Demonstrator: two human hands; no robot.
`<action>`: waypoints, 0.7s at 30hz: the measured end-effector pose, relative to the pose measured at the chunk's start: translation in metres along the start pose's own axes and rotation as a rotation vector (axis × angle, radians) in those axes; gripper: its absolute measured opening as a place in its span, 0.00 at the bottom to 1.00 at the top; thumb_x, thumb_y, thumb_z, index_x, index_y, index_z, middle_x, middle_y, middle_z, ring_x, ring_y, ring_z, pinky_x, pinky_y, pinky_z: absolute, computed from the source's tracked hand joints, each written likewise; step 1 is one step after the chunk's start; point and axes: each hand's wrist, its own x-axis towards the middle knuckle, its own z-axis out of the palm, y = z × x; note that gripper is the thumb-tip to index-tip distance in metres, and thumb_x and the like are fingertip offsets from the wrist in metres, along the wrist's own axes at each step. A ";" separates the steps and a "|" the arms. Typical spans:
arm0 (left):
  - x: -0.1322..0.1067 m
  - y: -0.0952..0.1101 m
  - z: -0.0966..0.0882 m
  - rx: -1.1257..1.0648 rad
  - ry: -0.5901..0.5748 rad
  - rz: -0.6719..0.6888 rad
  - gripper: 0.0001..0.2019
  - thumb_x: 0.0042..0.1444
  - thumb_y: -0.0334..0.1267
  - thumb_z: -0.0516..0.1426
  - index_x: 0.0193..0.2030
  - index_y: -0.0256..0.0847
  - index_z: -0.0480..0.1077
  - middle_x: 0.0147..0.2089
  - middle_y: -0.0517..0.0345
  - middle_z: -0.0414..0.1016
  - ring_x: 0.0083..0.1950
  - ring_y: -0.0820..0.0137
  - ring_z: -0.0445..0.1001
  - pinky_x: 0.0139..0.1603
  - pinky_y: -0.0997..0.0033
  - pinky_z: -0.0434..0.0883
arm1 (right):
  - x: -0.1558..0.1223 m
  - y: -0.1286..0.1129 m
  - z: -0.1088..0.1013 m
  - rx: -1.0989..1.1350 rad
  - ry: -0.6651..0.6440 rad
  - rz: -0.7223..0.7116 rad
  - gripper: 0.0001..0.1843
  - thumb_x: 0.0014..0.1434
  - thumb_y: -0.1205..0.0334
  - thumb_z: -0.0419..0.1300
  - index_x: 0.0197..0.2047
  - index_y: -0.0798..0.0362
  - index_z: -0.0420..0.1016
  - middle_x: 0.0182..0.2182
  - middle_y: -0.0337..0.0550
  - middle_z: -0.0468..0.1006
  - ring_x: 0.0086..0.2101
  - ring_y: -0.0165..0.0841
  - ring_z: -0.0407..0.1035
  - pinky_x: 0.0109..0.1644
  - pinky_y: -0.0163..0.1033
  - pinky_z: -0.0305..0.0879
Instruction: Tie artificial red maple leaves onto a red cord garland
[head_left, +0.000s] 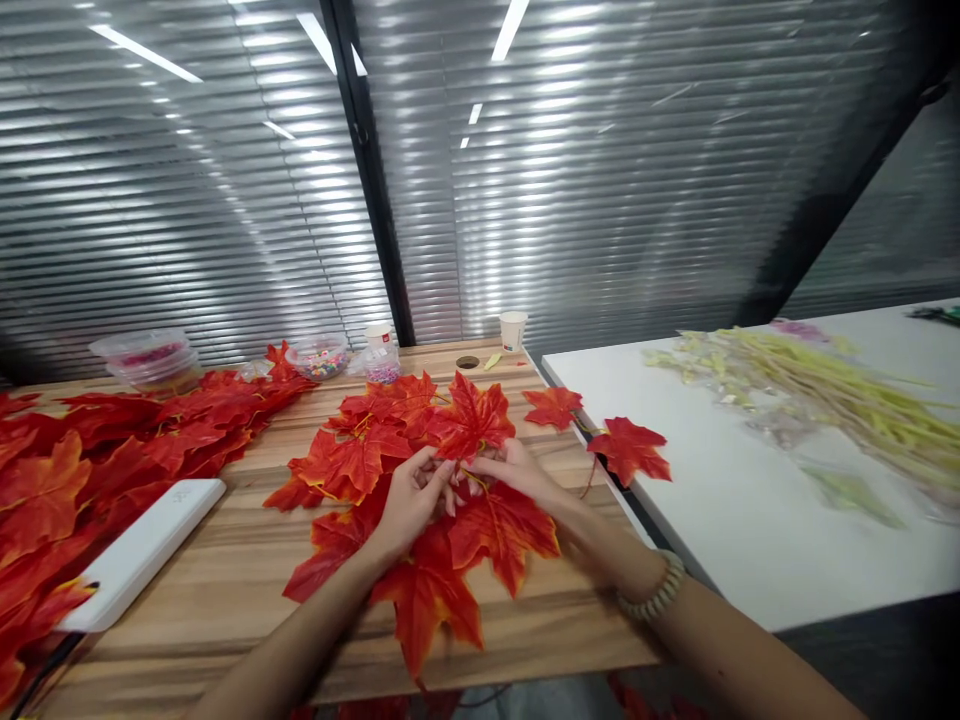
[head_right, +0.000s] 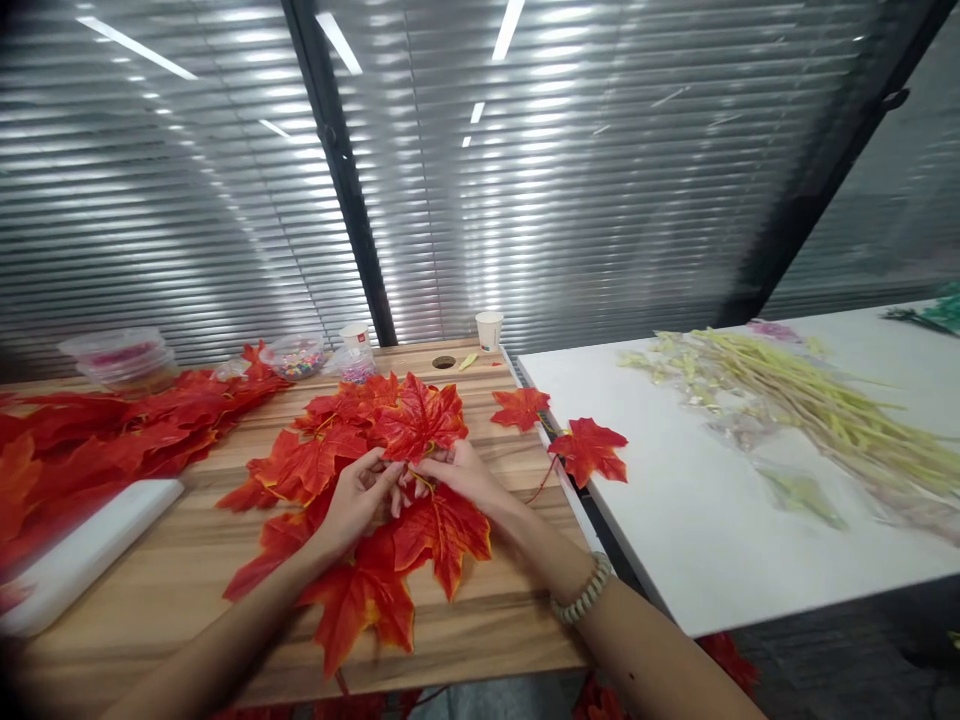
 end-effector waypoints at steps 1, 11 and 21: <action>0.000 0.000 0.000 0.000 0.002 -0.001 0.13 0.50 0.46 0.55 0.28 0.38 0.60 0.19 0.65 0.68 0.14 0.77 0.65 0.17 0.78 0.60 | 0.000 0.000 0.000 -0.008 -0.001 -0.004 0.13 0.42 0.56 0.63 0.26 0.58 0.70 0.18 0.38 0.72 0.20 0.27 0.65 0.27 0.34 0.62; 0.000 -0.004 0.000 -0.020 -0.009 0.002 0.12 0.51 0.44 0.55 0.27 0.38 0.60 0.17 0.65 0.69 0.14 0.78 0.65 0.16 0.79 0.59 | 0.002 0.002 -0.002 -0.032 0.001 -0.033 0.08 0.43 0.61 0.60 0.26 0.57 0.69 0.17 0.36 0.71 0.19 0.27 0.65 0.27 0.33 0.62; 0.000 -0.006 0.000 0.009 -0.058 -0.002 0.11 0.53 0.43 0.53 0.28 0.38 0.60 0.18 0.64 0.69 0.13 0.78 0.64 0.16 0.80 0.58 | 0.003 0.003 -0.001 -0.025 0.031 -0.016 0.06 0.42 0.62 0.59 0.24 0.55 0.67 0.16 0.35 0.70 0.18 0.27 0.64 0.24 0.32 0.59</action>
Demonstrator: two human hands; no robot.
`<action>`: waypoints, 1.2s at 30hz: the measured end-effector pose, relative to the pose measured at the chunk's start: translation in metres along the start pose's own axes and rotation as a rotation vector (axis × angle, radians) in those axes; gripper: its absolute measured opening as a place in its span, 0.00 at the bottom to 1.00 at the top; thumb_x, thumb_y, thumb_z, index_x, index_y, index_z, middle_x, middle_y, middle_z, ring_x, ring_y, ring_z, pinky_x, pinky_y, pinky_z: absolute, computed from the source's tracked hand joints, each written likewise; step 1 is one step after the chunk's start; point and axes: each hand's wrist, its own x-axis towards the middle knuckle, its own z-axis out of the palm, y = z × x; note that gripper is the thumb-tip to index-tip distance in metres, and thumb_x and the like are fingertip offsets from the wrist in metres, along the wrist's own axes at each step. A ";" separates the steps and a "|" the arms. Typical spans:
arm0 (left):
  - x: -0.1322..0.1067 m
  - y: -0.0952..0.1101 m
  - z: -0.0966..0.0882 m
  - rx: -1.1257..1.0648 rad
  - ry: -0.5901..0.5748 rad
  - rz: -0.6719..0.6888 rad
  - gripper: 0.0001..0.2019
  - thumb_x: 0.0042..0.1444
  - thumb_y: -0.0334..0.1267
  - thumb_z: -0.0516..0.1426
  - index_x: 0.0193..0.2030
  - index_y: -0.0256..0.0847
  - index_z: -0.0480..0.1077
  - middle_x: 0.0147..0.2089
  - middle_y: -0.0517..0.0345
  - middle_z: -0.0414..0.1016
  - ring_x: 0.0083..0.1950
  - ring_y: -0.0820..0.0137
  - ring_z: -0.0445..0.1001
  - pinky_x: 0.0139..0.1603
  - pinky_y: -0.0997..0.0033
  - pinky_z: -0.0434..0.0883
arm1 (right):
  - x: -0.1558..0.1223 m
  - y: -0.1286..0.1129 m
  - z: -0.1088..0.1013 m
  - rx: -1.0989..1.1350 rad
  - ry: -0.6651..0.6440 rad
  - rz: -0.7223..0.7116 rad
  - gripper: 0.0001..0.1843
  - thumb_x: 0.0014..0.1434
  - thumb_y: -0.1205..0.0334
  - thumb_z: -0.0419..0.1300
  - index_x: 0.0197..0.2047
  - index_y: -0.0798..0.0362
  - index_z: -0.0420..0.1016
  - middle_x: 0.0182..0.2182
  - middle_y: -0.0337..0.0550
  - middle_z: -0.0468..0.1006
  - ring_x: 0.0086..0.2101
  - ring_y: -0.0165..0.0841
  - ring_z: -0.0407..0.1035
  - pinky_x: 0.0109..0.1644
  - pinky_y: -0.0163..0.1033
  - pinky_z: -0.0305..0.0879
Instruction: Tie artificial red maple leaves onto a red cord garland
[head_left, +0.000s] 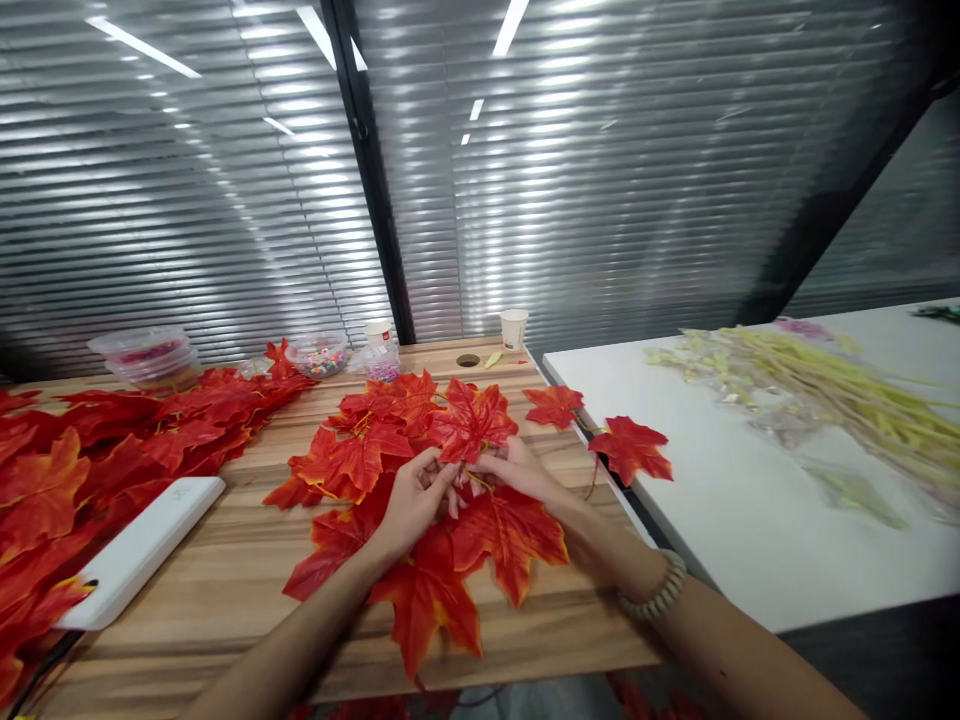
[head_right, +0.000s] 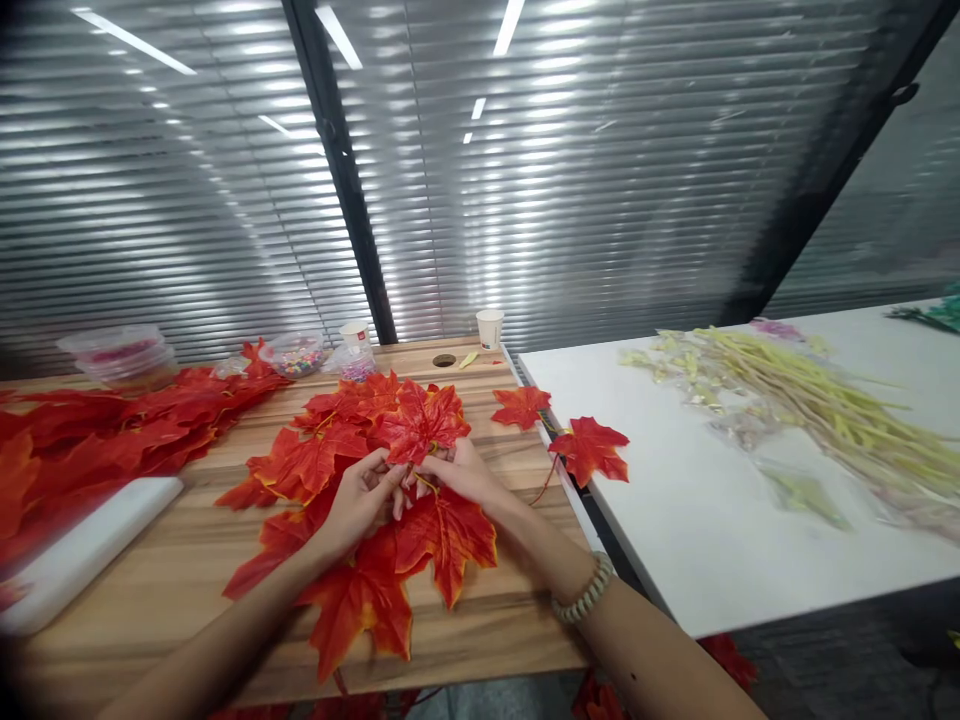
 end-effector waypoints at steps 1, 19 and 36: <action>0.000 0.000 0.000 0.005 0.001 0.001 0.11 0.53 0.43 0.53 0.28 0.37 0.60 0.18 0.63 0.69 0.14 0.78 0.64 0.16 0.80 0.57 | 0.000 0.001 0.000 0.006 0.004 0.002 0.06 0.42 0.62 0.59 0.24 0.55 0.67 0.16 0.35 0.70 0.18 0.27 0.64 0.23 0.32 0.59; 0.001 0.001 0.000 -0.033 0.041 0.013 0.11 0.52 0.43 0.54 0.29 0.37 0.62 0.20 0.63 0.70 0.14 0.78 0.65 0.16 0.80 0.59 | -0.001 0.001 0.000 0.012 0.024 -0.027 0.09 0.45 0.58 0.60 0.26 0.57 0.69 0.19 0.38 0.71 0.18 0.26 0.62 0.23 0.32 0.58; 0.001 0.001 0.000 -0.027 0.040 0.011 0.11 0.52 0.43 0.54 0.29 0.37 0.62 0.19 0.63 0.69 0.14 0.78 0.64 0.15 0.80 0.58 | 0.000 0.005 -0.002 0.006 -0.015 -0.023 0.10 0.45 0.58 0.60 0.23 0.57 0.69 0.18 0.38 0.71 0.19 0.26 0.64 0.24 0.31 0.59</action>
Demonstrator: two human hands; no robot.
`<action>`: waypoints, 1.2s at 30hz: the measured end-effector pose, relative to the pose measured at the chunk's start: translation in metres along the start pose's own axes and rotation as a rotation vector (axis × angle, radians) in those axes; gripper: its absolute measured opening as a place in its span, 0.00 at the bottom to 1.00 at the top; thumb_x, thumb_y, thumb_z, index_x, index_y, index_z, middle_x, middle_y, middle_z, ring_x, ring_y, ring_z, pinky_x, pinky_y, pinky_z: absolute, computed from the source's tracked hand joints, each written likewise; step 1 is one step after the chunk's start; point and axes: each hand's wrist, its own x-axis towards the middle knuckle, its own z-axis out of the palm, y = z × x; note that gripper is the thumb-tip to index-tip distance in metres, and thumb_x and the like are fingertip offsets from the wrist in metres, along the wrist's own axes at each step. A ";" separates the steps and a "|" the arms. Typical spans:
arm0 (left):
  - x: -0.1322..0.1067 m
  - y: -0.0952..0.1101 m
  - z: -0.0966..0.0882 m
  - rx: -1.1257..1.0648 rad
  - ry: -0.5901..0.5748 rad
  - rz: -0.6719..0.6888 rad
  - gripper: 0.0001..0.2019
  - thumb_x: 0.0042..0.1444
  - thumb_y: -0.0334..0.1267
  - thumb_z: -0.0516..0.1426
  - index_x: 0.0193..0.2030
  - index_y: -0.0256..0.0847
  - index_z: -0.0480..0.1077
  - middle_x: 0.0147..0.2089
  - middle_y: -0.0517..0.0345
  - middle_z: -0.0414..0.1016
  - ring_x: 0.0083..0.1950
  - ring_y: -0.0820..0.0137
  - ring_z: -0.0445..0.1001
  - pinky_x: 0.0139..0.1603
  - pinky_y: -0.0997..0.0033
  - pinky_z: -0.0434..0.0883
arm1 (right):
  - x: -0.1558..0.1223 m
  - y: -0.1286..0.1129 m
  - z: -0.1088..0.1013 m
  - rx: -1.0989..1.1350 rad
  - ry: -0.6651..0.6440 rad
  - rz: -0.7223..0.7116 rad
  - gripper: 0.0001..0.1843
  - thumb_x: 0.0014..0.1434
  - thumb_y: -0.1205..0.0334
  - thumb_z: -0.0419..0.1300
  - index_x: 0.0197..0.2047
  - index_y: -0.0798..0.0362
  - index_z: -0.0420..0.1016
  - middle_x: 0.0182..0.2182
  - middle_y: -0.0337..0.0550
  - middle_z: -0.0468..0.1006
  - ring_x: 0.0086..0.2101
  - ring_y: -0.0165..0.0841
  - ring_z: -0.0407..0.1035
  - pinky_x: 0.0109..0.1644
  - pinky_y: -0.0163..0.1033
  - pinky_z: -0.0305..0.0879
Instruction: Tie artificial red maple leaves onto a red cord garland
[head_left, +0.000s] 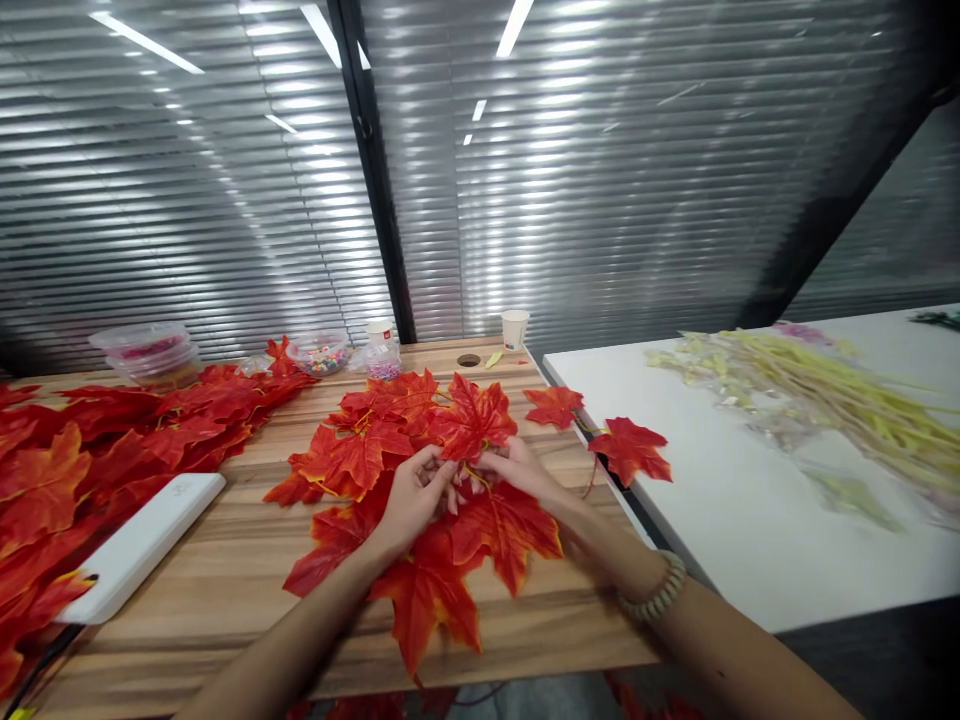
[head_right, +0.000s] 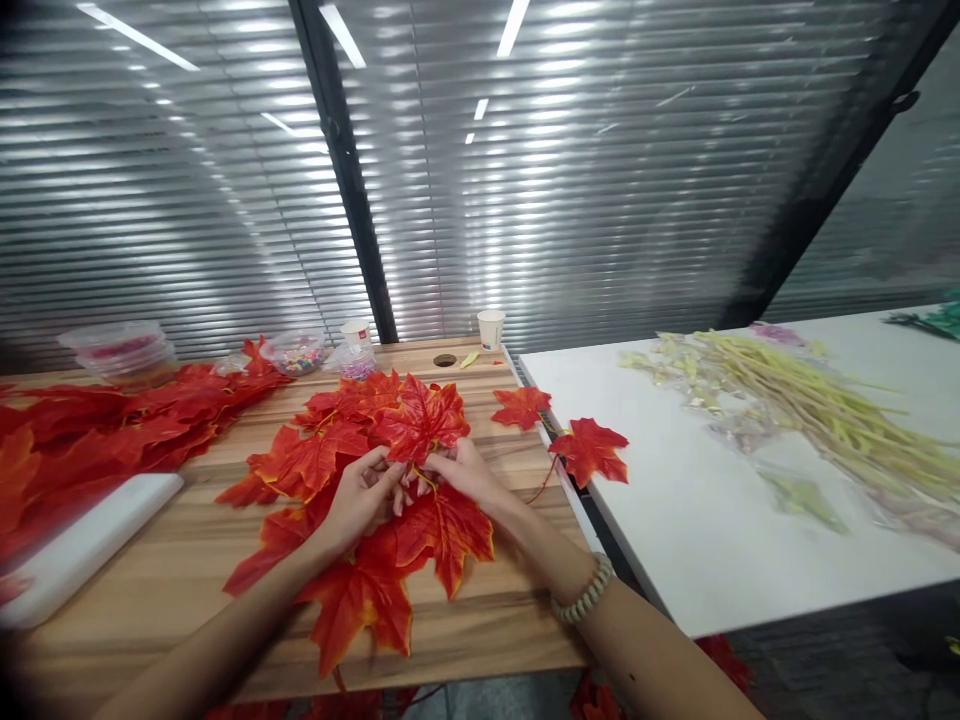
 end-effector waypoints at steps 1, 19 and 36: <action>0.000 0.000 0.000 0.003 0.002 -0.002 0.11 0.52 0.43 0.54 0.29 0.37 0.62 0.19 0.63 0.69 0.14 0.78 0.64 0.15 0.80 0.58 | 0.000 -0.001 0.000 0.000 0.004 0.008 0.10 0.45 0.58 0.60 0.24 0.57 0.70 0.18 0.38 0.71 0.19 0.26 0.64 0.24 0.31 0.59; -0.001 0.000 0.000 0.008 0.012 -0.024 0.11 0.51 0.44 0.55 0.29 0.37 0.62 0.18 0.63 0.70 0.14 0.77 0.64 0.16 0.80 0.58 | -0.002 -0.005 0.003 0.021 0.009 0.019 0.11 0.45 0.57 0.61 0.24 0.57 0.69 0.18 0.38 0.71 0.19 0.26 0.63 0.25 0.32 0.60; -0.001 0.002 0.000 0.005 0.009 -0.023 0.10 0.51 0.43 0.55 0.29 0.37 0.62 0.17 0.64 0.69 0.15 0.76 0.66 0.19 0.78 0.62 | -0.004 -0.011 0.006 -0.008 0.030 0.034 0.08 0.45 0.61 0.60 0.22 0.57 0.69 0.17 0.38 0.71 0.19 0.26 0.64 0.24 0.31 0.60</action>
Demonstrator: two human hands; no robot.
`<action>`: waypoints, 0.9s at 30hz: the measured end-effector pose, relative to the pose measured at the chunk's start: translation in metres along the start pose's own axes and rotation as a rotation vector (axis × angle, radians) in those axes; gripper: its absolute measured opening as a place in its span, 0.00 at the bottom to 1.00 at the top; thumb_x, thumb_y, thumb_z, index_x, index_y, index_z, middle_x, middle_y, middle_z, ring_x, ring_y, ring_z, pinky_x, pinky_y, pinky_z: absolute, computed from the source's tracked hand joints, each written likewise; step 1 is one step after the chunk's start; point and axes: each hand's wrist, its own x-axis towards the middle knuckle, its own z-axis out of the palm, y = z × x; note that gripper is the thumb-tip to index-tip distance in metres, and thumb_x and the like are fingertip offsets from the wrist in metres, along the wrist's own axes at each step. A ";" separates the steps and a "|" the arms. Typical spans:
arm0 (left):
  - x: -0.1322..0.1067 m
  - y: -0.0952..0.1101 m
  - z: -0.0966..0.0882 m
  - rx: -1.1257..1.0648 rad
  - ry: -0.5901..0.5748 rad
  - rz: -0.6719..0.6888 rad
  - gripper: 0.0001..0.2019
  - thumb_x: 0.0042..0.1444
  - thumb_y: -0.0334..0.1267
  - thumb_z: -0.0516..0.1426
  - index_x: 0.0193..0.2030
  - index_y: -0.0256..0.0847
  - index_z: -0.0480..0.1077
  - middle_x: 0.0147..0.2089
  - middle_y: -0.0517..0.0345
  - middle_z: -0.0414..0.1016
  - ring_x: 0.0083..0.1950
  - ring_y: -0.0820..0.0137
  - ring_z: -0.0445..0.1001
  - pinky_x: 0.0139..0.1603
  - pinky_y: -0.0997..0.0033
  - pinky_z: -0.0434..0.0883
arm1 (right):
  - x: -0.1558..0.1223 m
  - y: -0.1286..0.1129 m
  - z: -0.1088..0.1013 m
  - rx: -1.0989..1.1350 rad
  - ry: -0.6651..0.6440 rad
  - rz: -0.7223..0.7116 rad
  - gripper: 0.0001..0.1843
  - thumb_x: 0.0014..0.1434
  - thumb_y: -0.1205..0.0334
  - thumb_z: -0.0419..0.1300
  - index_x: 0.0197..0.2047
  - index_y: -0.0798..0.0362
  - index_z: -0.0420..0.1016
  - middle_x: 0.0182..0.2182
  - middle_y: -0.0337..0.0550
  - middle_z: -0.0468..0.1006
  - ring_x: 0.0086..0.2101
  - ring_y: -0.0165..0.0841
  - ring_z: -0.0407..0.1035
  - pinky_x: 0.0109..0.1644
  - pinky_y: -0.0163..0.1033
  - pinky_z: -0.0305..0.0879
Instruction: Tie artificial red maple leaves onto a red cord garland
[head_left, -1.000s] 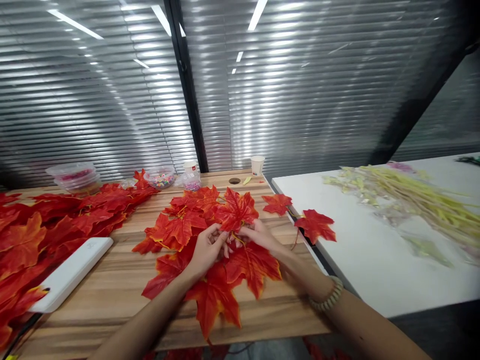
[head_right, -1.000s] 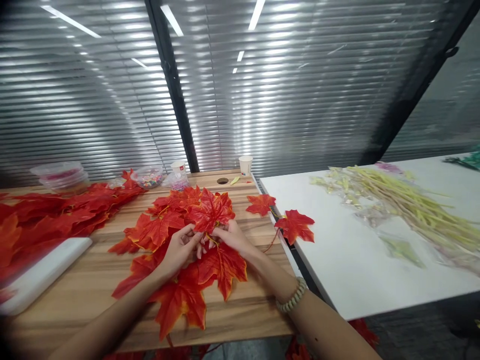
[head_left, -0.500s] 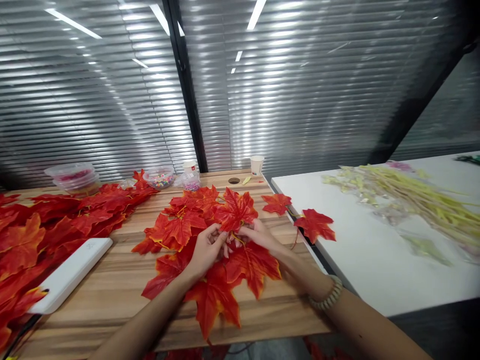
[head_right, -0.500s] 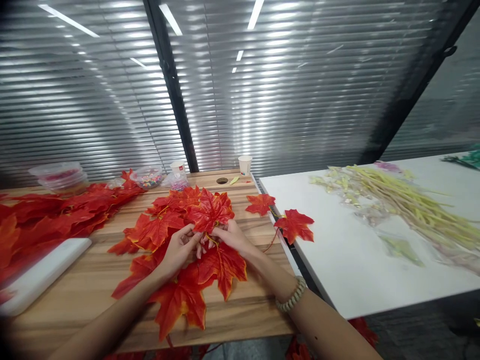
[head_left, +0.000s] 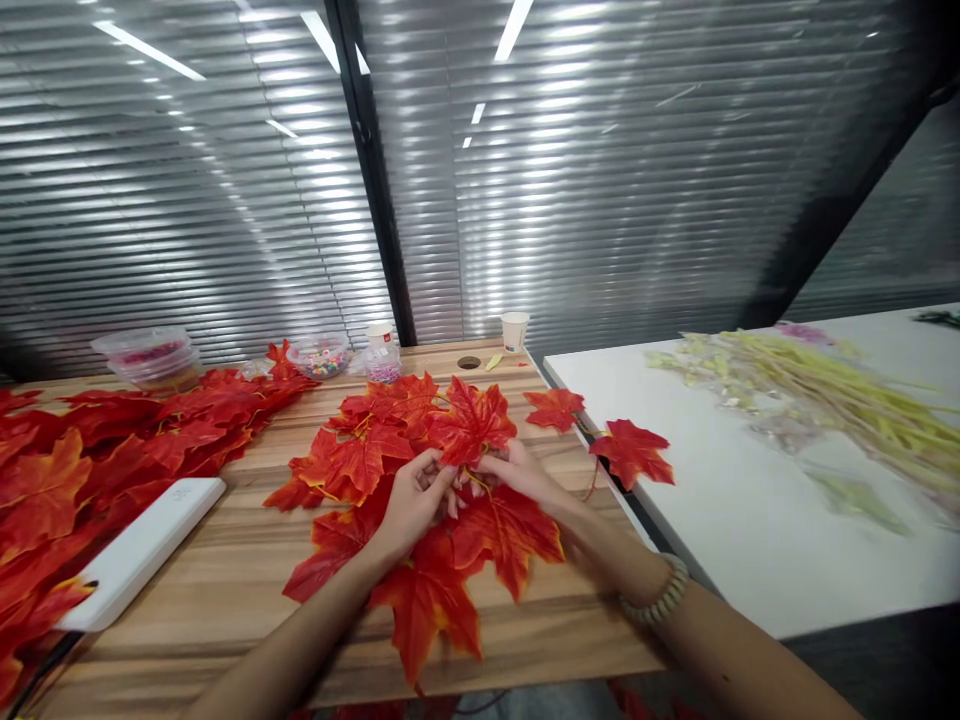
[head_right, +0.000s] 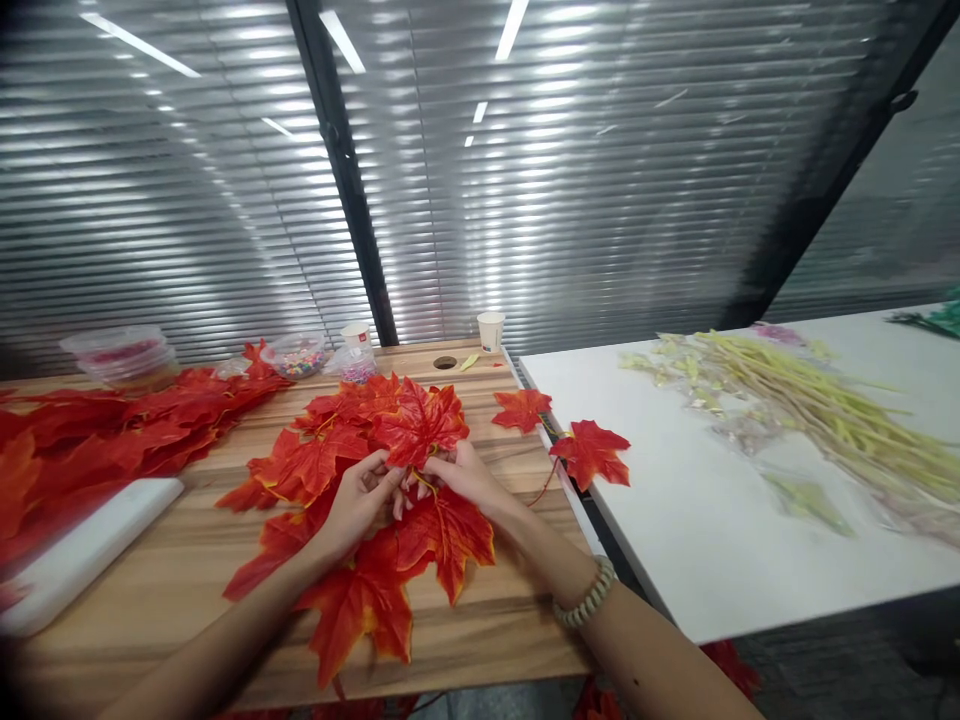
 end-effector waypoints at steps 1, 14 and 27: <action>0.000 0.000 0.000 -0.002 0.002 -0.001 0.11 0.51 0.44 0.55 0.29 0.37 0.62 0.18 0.64 0.69 0.14 0.76 0.66 0.19 0.78 0.62 | 0.000 -0.001 0.000 -0.009 0.005 0.005 0.08 0.44 0.61 0.60 0.22 0.57 0.69 0.17 0.38 0.71 0.19 0.26 0.64 0.24 0.31 0.60; 0.000 -0.003 -0.001 0.005 0.002 -0.010 0.12 0.51 0.45 0.55 0.29 0.37 0.62 0.17 0.64 0.68 0.14 0.76 0.65 0.17 0.79 0.60 | 0.001 0.002 -0.001 -0.023 0.003 -0.007 0.09 0.45 0.59 0.60 0.23 0.57 0.69 0.17 0.38 0.71 0.20 0.27 0.64 0.24 0.32 0.60; 0.000 -0.003 -0.002 0.008 -0.001 -0.022 0.12 0.50 0.45 0.55 0.28 0.38 0.61 0.20 0.62 0.69 0.14 0.77 0.65 0.17 0.79 0.60 | 0.000 -0.001 0.000 -0.016 0.022 0.012 0.09 0.44 0.59 0.61 0.24 0.57 0.68 0.18 0.38 0.71 0.21 0.27 0.64 0.25 0.32 0.60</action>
